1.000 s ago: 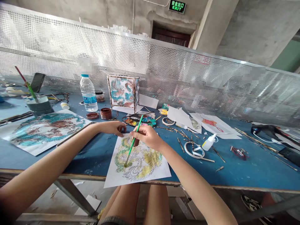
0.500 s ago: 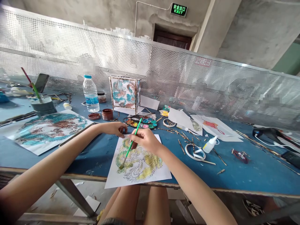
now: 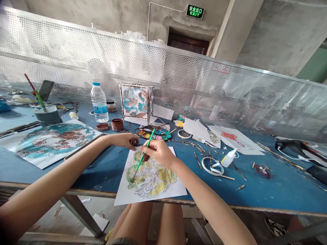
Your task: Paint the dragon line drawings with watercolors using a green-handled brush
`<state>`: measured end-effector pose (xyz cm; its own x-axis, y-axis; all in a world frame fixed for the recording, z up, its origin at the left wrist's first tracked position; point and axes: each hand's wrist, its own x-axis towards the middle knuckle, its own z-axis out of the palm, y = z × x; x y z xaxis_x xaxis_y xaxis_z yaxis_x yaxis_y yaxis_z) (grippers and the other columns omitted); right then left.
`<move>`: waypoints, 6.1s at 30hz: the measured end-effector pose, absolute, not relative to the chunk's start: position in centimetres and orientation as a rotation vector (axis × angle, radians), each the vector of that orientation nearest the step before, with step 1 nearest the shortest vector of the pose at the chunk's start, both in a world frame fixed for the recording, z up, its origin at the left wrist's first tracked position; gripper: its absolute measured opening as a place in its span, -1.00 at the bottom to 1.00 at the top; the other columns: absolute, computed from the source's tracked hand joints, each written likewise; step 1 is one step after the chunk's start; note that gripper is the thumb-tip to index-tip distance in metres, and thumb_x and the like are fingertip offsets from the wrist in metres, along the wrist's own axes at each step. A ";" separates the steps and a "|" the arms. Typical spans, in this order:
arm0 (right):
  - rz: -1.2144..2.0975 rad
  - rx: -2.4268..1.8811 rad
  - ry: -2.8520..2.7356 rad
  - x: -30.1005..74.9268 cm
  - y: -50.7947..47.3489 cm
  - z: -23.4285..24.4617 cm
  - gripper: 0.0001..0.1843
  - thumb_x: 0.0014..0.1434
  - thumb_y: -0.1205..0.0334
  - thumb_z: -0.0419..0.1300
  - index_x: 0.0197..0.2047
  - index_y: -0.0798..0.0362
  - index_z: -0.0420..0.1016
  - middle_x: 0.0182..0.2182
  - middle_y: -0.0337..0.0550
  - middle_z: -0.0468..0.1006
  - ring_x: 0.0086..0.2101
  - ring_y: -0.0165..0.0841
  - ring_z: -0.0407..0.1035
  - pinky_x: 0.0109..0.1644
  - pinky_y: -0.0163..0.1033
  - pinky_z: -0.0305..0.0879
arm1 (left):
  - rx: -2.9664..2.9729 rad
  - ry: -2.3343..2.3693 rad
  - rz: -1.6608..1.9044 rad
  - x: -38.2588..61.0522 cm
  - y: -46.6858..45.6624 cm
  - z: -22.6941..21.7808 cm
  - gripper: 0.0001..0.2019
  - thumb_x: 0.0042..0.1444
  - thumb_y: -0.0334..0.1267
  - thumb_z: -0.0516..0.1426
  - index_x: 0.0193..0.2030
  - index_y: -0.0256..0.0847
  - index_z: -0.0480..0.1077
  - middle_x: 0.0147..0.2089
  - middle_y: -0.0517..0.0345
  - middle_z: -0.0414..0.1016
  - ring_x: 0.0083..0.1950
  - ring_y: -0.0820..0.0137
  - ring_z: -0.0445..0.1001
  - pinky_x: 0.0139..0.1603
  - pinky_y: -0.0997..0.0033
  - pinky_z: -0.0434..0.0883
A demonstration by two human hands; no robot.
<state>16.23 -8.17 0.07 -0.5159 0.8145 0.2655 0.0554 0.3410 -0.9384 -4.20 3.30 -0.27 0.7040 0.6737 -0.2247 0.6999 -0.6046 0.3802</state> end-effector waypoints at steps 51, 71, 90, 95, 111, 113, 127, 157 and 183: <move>-0.078 -0.997 -1.735 20.5 -4.2 -0.5 -0.77 0.27 0.15 -0.08 -0.28 0.04 0.34 -0.38 -0.15 0.46 -0.32 -0.34 0.37 -0.21 -0.28 0.22 | 2.560 1.217 -0.169 -3.9 2.1 1.0 -0.40 -0.26 0.11 0.18 -0.11 -0.26 0.33 -0.16 0.01 0.46 -0.23 0.23 0.40 -0.35 0.45 0.29; -0.121 -1.167 -1.776 22.2 -2.2 -1.2 -0.72 0.26 0.17 -0.09 -0.18 0.02 0.42 -0.24 -0.08 0.46 -0.18 -0.27 0.33 -0.08 -0.21 0.21 | 2.479 1.126 -0.037 -3.8 2.9 0.0 -0.71 -0.17 -0.09 0.14 -0.35 -0.23 0.30 -0.44 0.16 0.41 -0.42 0.35 0.38 -0.46 0.46 0.26; -0.115 -1.269 -1.751 22.7 -1.9 -1.5 -0.78 0.20 0.22 -0.06 -0.29 0.07 0.39 -0.36 -0.10 0.48 -0.31 -0.29 0.36 -0.21 -0.24 0.23 | 2.653 1.626 0.207 -4.1 3.4 -1.1 -0.67 -0.04 -0.33 0.02 -0.10 -0.19 0.39 -0.11 0.04 0.49 -0.11 0.25 0.43 -0.25 0.48 0.34; -0.014 -1.122 -1.917 21.9 -2.4 -1.4 -0.72 0.25 0.19 -0.08 -0.16 0.01 0.43 -0.22 -0.12 0.51 -0.17 -0.29 0.37 -0.10 -0.23 0.23 | 2.637 1.686 0.186 -4.0 3.1 -0.9 -0.66 -0.06 -0.35 0.01 -0.11 -0.16 0.41 -0.11 0.06 0.48 -0.12 0.27 0.43 -0.25 0.49 0.34; 0.210 -1.094 -2.102 20.3 -2.8 -2.7 -0.66 0.27 0.15 -0.09 0.00 -0.08 0.40 -0.03 -0.14 0.46 0.01 -0.25 0.28 0.00 -0.14 0.23 | 2.526 1.640 0.445 -4.4 3.8 -0.5 -0.74 -0.10 -0.31 0.10 -0.22 -0.19 0.46 -0.30 0.08 0.55 -0.24 0.25 0.47 -0.37 0.48 0.32; 0.228 -1.110 -2.123 20.0 -2.8 -2.9 -0.67 0.27 0.15 -0.09 0.00 -0.09 0.40 -0.04 -0.14 0.46 0.00 -0.25 0.29 -0.02 -0.15 0.24 | 2.520 1.615 0.476 -4.4 3.8 -0.4 -0.73 -0.10 -0.33 0.07 -0.22 -0.20 0.46 -0.33 0.08 0.55 -0.24 0.25 0.46 -0.35 0.48 0.32; 0.224 -1.145 -2.054 20.0 -2.8 -2.7 -0.68 0.27 0.14 -0.10 -0.07 -0.03 0.42 -0.13 -0.10 0.47 -0.08 -0.26 0.31 -0.07 -0.19 0.21 | 2.544 1.623 0.405 -4.2 3.5 -0.3 -0.74 -0.07 -0.27 0.09 -0.20 -0.23 0.45 -0.27 0.03 0.53 -0.21 0.20 0.46 -0.31 0.45 0.33; 1.073 -0.600 -1.814 17.3 -5.9 -1.6 -0.80 0.16 0.13 0.05 -0.35 0.10 0.36 -0.42 -0.22 0.34 -0.43 -0.44 0.32 -0.20 -0.23 0.30 | 2.705 1.678 0.107 -3.9 3.7 -1.8 -0.66 0.00 -0.13 0.11 -0.09 -0.21 0.41 -0.12 0.00 0.48 -0.07 0.19 0.43 -0.17 0.39 0.35; 0.867 -0.618 -1.892 18.0 -6.0 -1.1 -0.80 0.15 0.17 0.03 -0.39 0.08 0.36 -0.47 -0.22 0.32 -0.43 -0.40 0.29 -0.28 -0.25 0.26 | 2.715 1.644 0.112 -4.1 4.3 -2.0 -0.65 -0.02 -0.11 0.09 -0.10 -0.21 0.43 -0.16 0.01 0.50 -0.10 0.19 0.44 -0.17 0.38 0.35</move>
